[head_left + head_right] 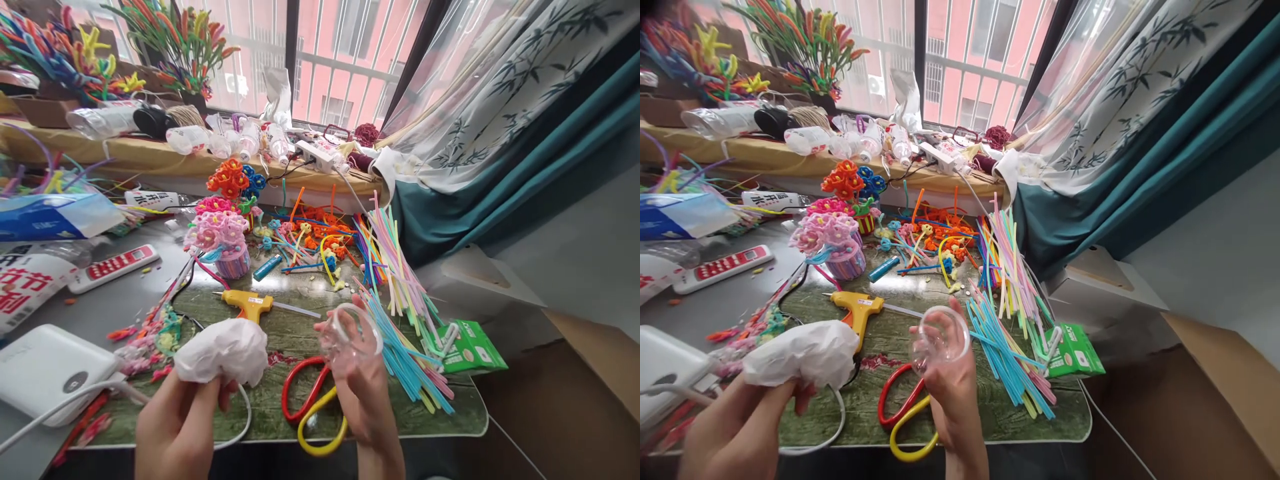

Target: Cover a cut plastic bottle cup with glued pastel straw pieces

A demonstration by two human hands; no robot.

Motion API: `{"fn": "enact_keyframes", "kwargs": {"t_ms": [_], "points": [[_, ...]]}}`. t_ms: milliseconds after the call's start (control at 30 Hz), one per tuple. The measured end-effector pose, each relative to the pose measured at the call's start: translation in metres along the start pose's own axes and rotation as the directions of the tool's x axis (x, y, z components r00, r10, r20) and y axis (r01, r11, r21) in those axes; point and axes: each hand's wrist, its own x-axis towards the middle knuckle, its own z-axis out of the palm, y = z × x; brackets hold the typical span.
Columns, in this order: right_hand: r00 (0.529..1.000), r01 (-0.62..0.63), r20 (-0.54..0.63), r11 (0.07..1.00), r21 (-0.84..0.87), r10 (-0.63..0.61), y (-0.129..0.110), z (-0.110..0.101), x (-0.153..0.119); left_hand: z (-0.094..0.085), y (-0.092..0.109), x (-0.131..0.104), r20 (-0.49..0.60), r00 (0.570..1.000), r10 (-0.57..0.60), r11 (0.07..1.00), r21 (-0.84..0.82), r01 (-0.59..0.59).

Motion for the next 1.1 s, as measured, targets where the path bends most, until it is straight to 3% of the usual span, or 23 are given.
{"fn": "enact_keyframes", "kwargs": {"t_ms": [133, 267, 333, 400, 500, 600, 767, 833, 900, 967, 1033, 1100], "points": [[0.986, 0.088, -0.110, 0.955, -0.284, -0.124, 0.004, -0.008, 0.009, 0.012, -0.008, 0.007, 0.054, 0.996, -0.078, 0.995, -0.061, 0.081], [0.966, 0.082, -0.154, 0.810, -0.580, -0.208, 0.013, -0.007, 0.015, 0.024, -0.004, 0.014, -0.084, 0.995, -0.059, 0.998, 0.014, 0.060], [0.948, 0.077, -0.196, 0.777, -0.625, -0.252, 0.017, -0.006, 0.017, 0.029, 0.002, 0.018, -0.131, 0.990, 0.053, 0.993, 0.111, -0.038], [0.913, 0.092, -0.267, 0.794, -0.601, -0.308, 0.020, -0.006, 0.019, 0.035, 0.008, 0.021, -0.093, 0.968, 0.231, 0.958, 0.196, -0.210], [0.815, 0.182, -0.390, 0.828, -0.530, -0.428, 0.018, -0.009, 0.022, 0.050, 0.015, 0.024, 0.066, 0.897, 0.436, 0.874, 0.206, -0.440], [0.677, 0.302, -0.492, 0.816, -0.493, -0.547, 0.008, -0.013, 0.023, 0.070, 0.019, 0.019, 0.178, 0.839, 0.514, 0.831, 0.142, -0.538], [0.394, 0.389, -0.592, 0.711, -0.586, -0.703, -0.017, -0.026, 0.014, 0.104, 0.031, -0.003, 0.208, 0.804, 0.556, 0.822, 0.000, -0.569], [0.341, 0.361, -0.563, 0.658, -0.661, -0.753, -0.023, -0.033, 0.009, 0.119, 0.035, -0.015, 0.189, 0.739, 0.646, 0.750, 0.019, -0.661], [0.356, 0.338, -0.540, 0.644, -0.687, -0.763, -0.026, -0.041, 0.005, 0.135, 0.037, -0.027, 0.230, 0.618, 0.752, 0.624, 0.055, -0.780], [0.415, 0.326, -0.542, 0.676, -0.661, -0.731, -0.024, -0.046, 0.005, 0.151, 0.034, -0.037, 0.429, 0.509, 0.746, 0.540, 0.057, -0.839], [0.528, 0.286, -0.557, 0.752, -0.593, -0.641, -0.021, -0.048, 0.006, 0.162, 0.027, -0.045, 0.549, 0.491, 0.676, 0.532, 0.097, -0.841], [0.635, 0.215, -0.567, 0.825, -0.522, -0.524, -0.018, -0.050, 0.010, 0.166, 0.018, -0.050, 0.547, 0.479, 0.686, 0.531, 0.074, -0.844]]}}
